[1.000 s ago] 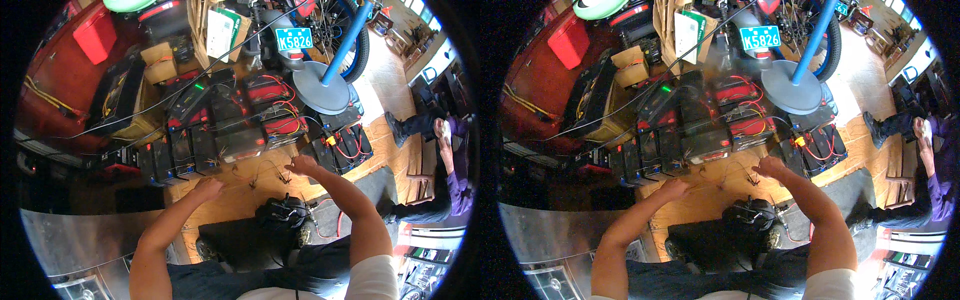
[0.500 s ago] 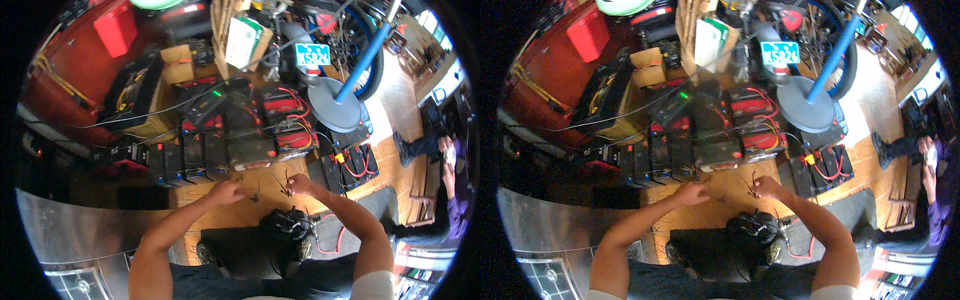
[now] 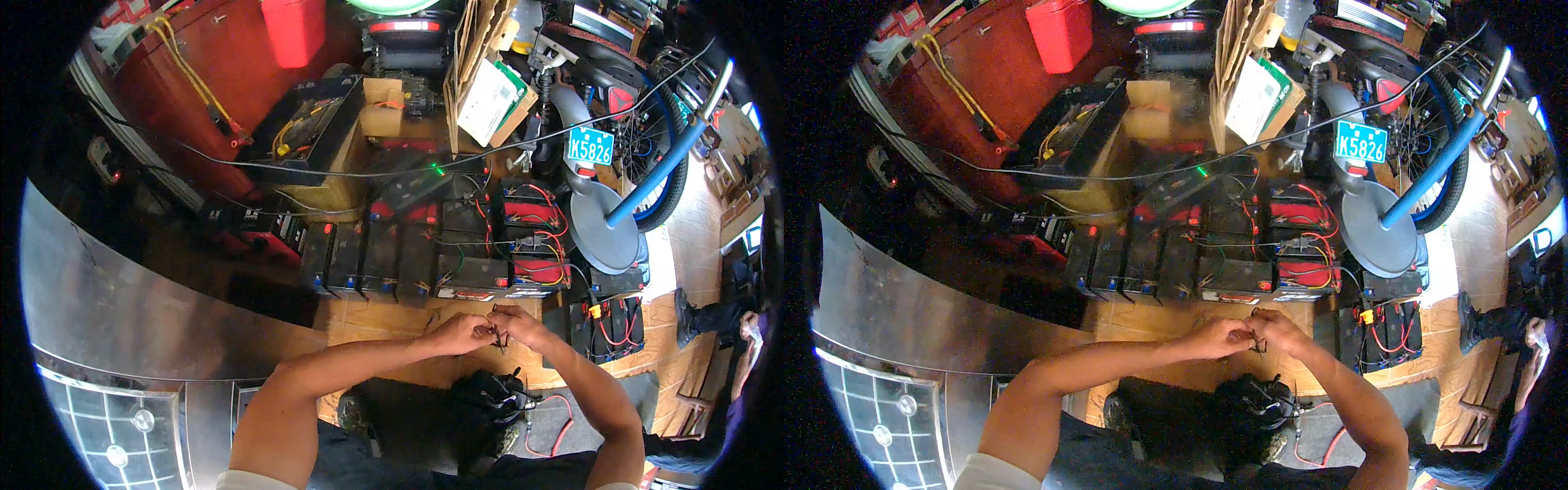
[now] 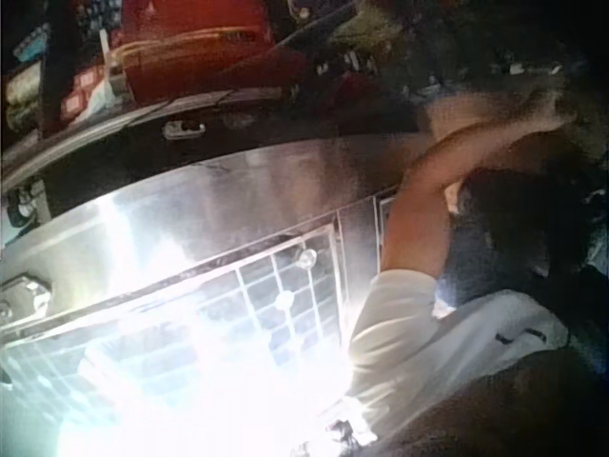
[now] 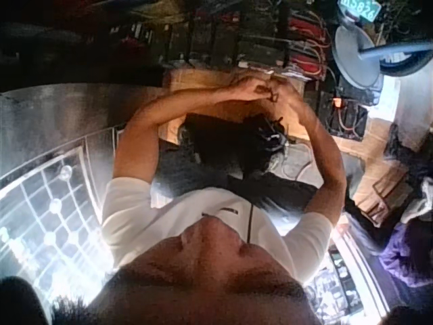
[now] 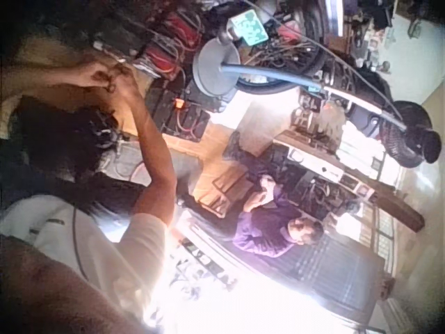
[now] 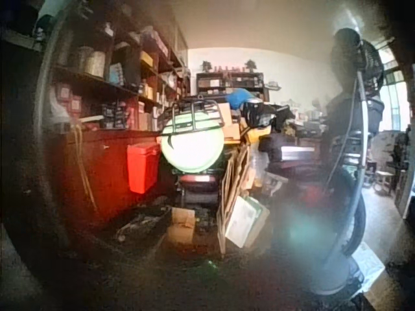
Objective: The person sits on the floor and connects wires to a row of batteries on a low table. They attach red and black leads to battery terminals, then use a small handheld tester to check connections, with green and red indicator lights visible.
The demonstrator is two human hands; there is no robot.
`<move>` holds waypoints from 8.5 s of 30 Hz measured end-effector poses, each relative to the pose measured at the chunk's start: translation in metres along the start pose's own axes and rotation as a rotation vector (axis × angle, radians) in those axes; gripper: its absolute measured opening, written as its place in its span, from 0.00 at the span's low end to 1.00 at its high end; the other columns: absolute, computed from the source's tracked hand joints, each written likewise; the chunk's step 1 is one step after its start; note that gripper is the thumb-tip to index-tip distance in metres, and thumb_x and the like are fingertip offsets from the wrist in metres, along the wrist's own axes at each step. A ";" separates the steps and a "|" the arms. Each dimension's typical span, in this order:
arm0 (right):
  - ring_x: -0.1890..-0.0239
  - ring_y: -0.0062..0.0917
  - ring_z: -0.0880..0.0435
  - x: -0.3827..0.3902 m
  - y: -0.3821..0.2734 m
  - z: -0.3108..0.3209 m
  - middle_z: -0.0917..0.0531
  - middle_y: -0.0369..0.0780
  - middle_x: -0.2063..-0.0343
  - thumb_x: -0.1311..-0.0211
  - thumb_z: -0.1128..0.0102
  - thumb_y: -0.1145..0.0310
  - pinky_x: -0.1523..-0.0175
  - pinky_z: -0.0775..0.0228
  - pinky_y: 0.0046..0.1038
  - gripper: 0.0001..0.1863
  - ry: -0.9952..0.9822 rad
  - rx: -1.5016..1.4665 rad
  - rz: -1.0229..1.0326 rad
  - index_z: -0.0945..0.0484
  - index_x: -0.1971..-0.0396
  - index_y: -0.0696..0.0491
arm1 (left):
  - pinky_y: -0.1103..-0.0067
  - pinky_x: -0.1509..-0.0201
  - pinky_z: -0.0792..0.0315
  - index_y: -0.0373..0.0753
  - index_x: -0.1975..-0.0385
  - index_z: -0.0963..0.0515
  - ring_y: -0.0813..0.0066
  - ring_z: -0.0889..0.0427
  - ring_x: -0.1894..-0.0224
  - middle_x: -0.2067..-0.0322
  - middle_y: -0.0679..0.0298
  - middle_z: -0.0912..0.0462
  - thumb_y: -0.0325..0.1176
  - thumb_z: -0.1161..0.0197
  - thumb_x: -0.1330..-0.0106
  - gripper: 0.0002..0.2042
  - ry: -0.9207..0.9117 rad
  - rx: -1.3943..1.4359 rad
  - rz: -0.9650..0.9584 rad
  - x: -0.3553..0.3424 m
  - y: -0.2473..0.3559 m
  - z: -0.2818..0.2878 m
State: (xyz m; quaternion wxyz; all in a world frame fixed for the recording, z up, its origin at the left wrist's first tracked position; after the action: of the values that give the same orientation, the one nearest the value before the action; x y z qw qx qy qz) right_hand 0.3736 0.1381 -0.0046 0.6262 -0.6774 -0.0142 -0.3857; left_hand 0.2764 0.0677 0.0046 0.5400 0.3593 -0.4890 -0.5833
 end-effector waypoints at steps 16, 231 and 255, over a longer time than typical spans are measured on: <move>0.70 0.28 0.17 -0.011 -0.030 -0.016 0.23 0.39 0.79 0.37 0.48 0.61 0.67 0.32 0.28 0.13 -0.012 -0.218 -0.138 0.25 0.76 0.53 | 0.65 0.48 0.26 0.38 0.61 0.21 0.57 0.19 0.52 0.58 0.55 0.18 0.49 0.25 0.41 0.22 0.333 -0.367 -0.312 0.037 0.033 0.039; 0.63 0.38 0.12 -0.104 -0.099 -0.067 0.21 0.42 0.62 0.44 0.42 0.72 0.63 0.17 0.39 0.08 0.256 1.419 0.692 0.22 0.63 0.53 | 0.55 0.44 0.30 0.48 0.42 0.19 0.51 0.23 0.45 0.52 0.60 0.15 0.41 0.32 0.37 0.22 0.691 -0.822 0.165 -0.108 -0.042 0.213; 0.65 0.40 0.10 -0.114 -0.082 -0.069 0.16 0.47 0.58 0.41 0.42 0.70 0.65 0.16 0.41 0.12 0.163 1.464 0.552 0.19 0.57 0.55 | 0.58 0.46 0.22 0.39 0.61 0.16 0.53 0.17 0.51 0.56 0.55 0.17 0.33 0.34 0.40 0.10 0.425 -1.022 -0.105 -0.073 -0.022 0.206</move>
State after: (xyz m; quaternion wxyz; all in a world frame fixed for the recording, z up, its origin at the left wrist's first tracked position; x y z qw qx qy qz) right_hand 0.2177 0.1494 -0.0029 0.9855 -0.0409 -0.0499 -0.1572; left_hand 0.0867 0.1758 0.0299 0.7026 0.1853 -0.0056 -0.6870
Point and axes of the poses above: each hand's wrist, its own x-axis away from the middle knuckle, its own z-axis out of the back of the hand, y = z × x, the point moved 9 cm from there along -x, towards the middle knuckle
